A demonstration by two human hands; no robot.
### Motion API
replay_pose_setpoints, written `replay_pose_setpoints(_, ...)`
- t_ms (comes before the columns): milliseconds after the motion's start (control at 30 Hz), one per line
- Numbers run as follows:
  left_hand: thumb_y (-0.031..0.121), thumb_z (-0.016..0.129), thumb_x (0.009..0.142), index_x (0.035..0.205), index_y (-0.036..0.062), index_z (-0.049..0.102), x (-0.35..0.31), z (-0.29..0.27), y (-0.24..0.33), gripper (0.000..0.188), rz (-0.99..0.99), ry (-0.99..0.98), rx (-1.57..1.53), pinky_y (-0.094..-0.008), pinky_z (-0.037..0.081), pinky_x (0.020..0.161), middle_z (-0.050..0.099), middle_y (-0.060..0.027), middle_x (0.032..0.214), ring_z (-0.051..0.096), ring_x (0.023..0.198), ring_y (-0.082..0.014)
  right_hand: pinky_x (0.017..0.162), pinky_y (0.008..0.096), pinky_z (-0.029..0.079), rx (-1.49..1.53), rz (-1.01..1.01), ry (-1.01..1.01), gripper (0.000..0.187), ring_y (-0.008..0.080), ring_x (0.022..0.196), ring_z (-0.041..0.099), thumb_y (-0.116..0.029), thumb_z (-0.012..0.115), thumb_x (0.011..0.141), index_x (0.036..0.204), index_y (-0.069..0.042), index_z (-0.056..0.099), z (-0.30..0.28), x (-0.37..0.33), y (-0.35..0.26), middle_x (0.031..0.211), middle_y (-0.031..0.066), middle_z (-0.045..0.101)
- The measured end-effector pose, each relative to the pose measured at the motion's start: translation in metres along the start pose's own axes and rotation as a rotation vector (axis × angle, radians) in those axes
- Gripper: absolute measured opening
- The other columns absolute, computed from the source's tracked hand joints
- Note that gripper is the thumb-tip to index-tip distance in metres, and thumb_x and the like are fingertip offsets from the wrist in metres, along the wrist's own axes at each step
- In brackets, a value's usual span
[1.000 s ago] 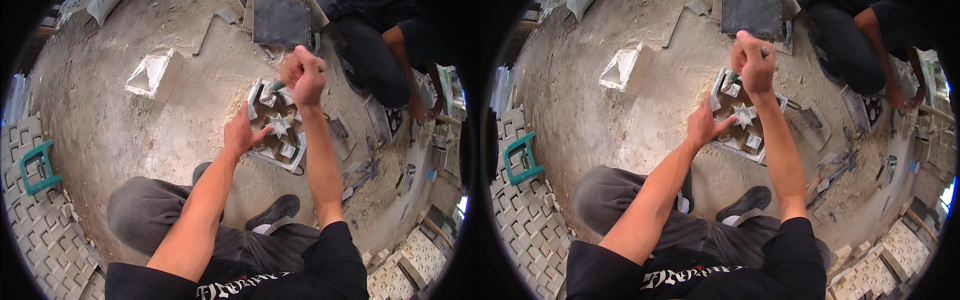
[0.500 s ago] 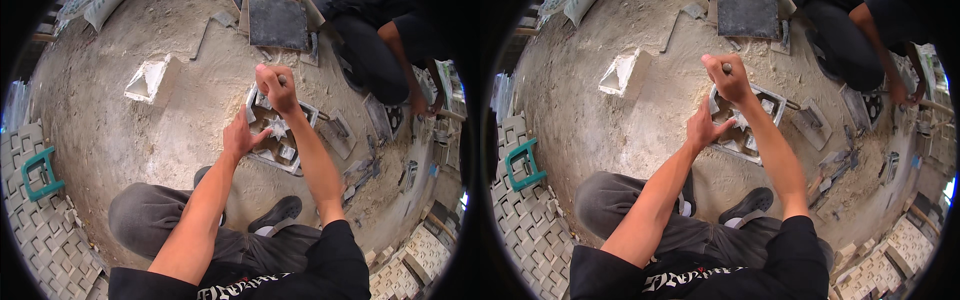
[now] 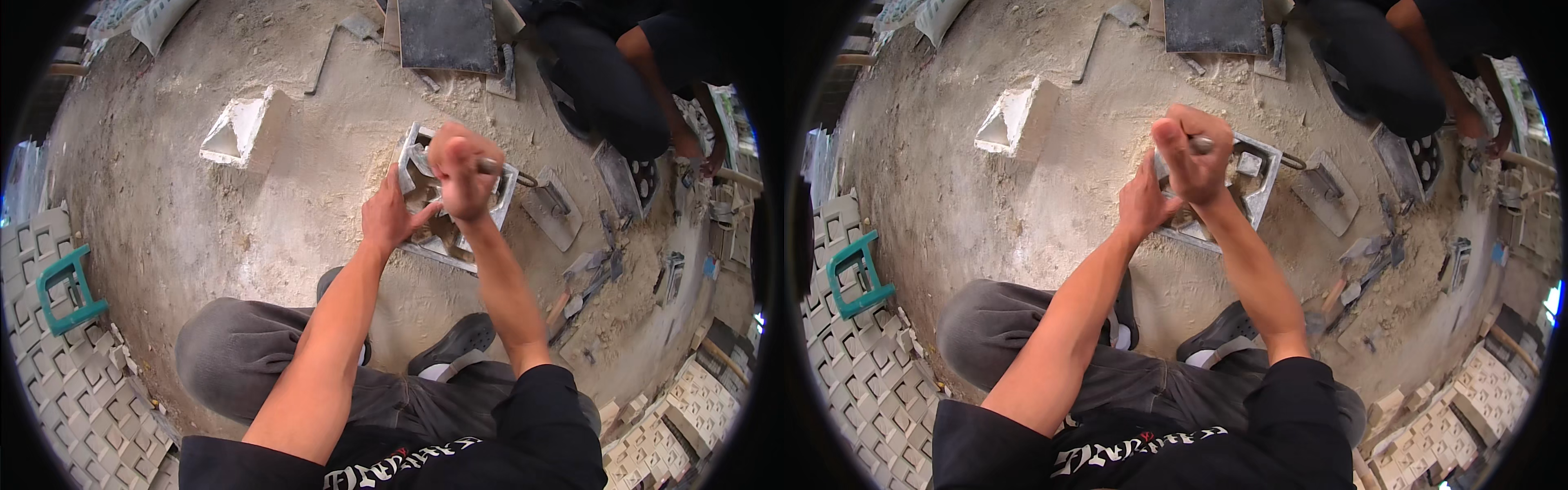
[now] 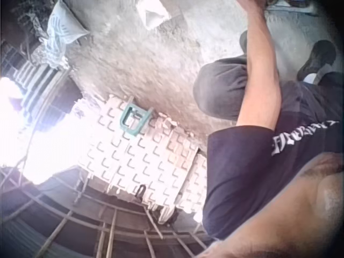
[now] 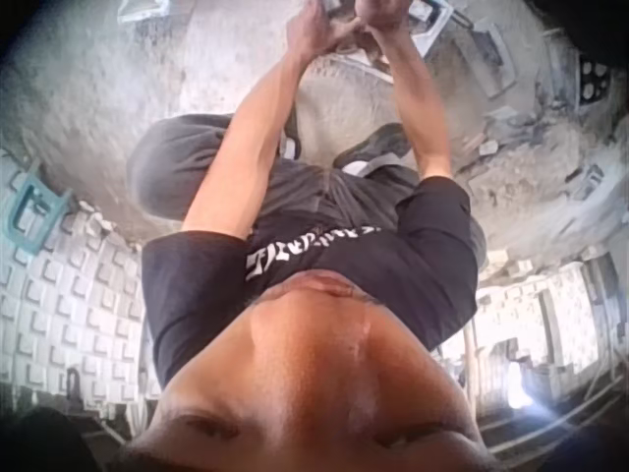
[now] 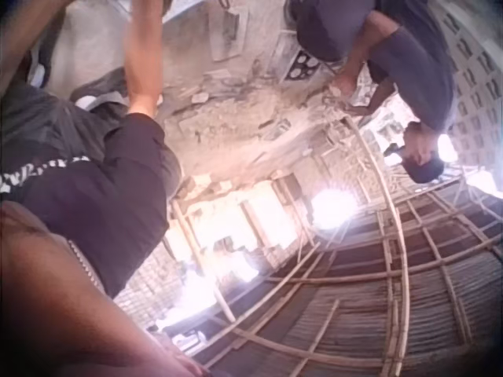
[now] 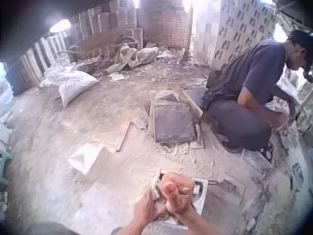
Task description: The person places small decorative stone pieces into a star-shaped mold by hand and then brushes away excess dust or sand using a small green-handled brush.
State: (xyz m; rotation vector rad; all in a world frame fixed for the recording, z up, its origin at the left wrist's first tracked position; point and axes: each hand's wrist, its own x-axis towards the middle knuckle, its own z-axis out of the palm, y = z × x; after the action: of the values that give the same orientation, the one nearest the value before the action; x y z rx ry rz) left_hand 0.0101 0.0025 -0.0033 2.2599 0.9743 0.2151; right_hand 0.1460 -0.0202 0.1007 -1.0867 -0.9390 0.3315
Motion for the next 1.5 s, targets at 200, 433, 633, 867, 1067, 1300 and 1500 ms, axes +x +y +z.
replay_pose_setpoints(200, 0.063, 0.075, 0.065, 0.132, 0.0005, 0.034, 0.004, -0.004, 0.005, 0.101, -0.061, -0.055, -0.004, -0.0447, 0.054, 0.069, 0.062, -0.022, 0.107, 0.066, 0.087, -0.0382, 0.041, 0.0275, 0.022, 0.19, 0.188, -0.139, 0.051, 0.007, 0.044, 0.031, -0.023, 0.05, 0.097, 0.052, -0.003, 0.037, -0.02, 0.004, -0.015, 0.048, -0.0011, 0.036)
replay_pose_setpoints(433, 0.064, 0.074, 0.066, 0.136, -0.0015, 0.032, 0.004, -0.008, 0.004, 0.105, -0.082, -0.078, 0.011, -0.0449, 0.054, 0.073, 0.062, -0.022, 0.112, 0.065, 0.092, -0.038, 0.041, 0.0295, 0.024, -0.054, 0.322, -0.105, 0.045, 0.006, 0.045, 0.03, -0.015, 0.057, 0.092, 0.054, 0.001, 0.041, -0.009, -0.017, 0.04, 0.047, -0.0023, 0.035)
replay_pose_setpoints(633, 0.065, 0.074, 0.066, 0.135, -0.0012, 0.033, 0.003, -0.001, 0.007, 0.104, -0.062, -0.048, 0.013, -0.0451, 0.053, 0.073, 0.062, -0.0219, 0.111, 0.065, 0.092, -0.0385, 0.041, 0.0291, 0.024, 0.003, 0.317, -0.11, 0.047, 0.0065, 0.044, 0.03, -0.015, 0.053, 0.095, 0.053, -0.001, 0.038, -0.017, -0.012, 0.029, 0.046, -0.0021, 0.037)
replay_pose_setpoints(867, 0.064, 0.074, 0.066, 0.134, -0.0009, 0.034, 0.003, -0.011, 0.006, 0.102, -0.075, -0.092, -0.056, -0.0455, 0.053, 0.073, 0.062, -0.0223, 0.109, 0.065, 0.091, -0.039, 0.041, 0.028, 0.022, 0.0, 0.361, -0.2, 0.048, 0.0069, 0.043, 0.029, -0.013, 0.049, 0.097, 0.051, -0.004, 0.036, -0.005, 0.007, 0.018, 0.047, -0.0018, 0.037)
replay_pose_setpoints(1067, 0.063, 0.074, 0.067, 0.133, -0.0021, 0.035, 0.002, -0.005, 0.008, 0.101, -0.045, -0.073, -0.036, -0.0452, 0.054, 0.073, 0.062, -0.0229, 0.108, 0.065, 0.09, -0.0393, 0.041, 0.0283, 0.023, -0.022, 0.408, -0.247, 0.049, 0.0067, 0.043, 0.03, -0.015, 0.049, 0.096, 0.05, -0.004, 0.037, -0.012, -0.006, 0.051, 0.046, -0.0017, 0.037)
replay_pose_setpoints(1300, 0.064, 0.074, 0.066, 0.134, -0.0022, 0.034, 0.004, -0.003, 0.01, 0.103, -0.066, -0.072, -0.003, -0.0448, 0.054, 0.073, 0.062, -0.0221, 0.109, 0.066, 0.09, -0.0382, 0.041, 0.0273, 0.022, 0.048, 0.415, -0.107, 0.049, 0.0056, 0.043, 0.029, -0.015, 0.05, 0.096, 0.05, -0.004, 0.036, -0.019, -0.012, 0.031, 0.047, -0.0029, 0.036)
replay_pose_setpoints(1500, 0.063, 0.075, 0.065, 0.134, -0.0003, 0.033, 0.003, -0.007, 0.002, 0.103, -0.07, -0.06, 0.009, -0.0453, 0.054, 0.073, 0.062, -0.0214, 0.11, 0.065, 0.091, -0.0388, 0.04, 0.0276, 0.021, 0.063, 0.325, 0.113, 0.048, 0.0059, 0.043, 0.029, -0.015, 0.047, 0.098, 0.052, -0.005, 0.035, 0.001, -0.012, 0.026, 0.049, -0.0021, 0.037)
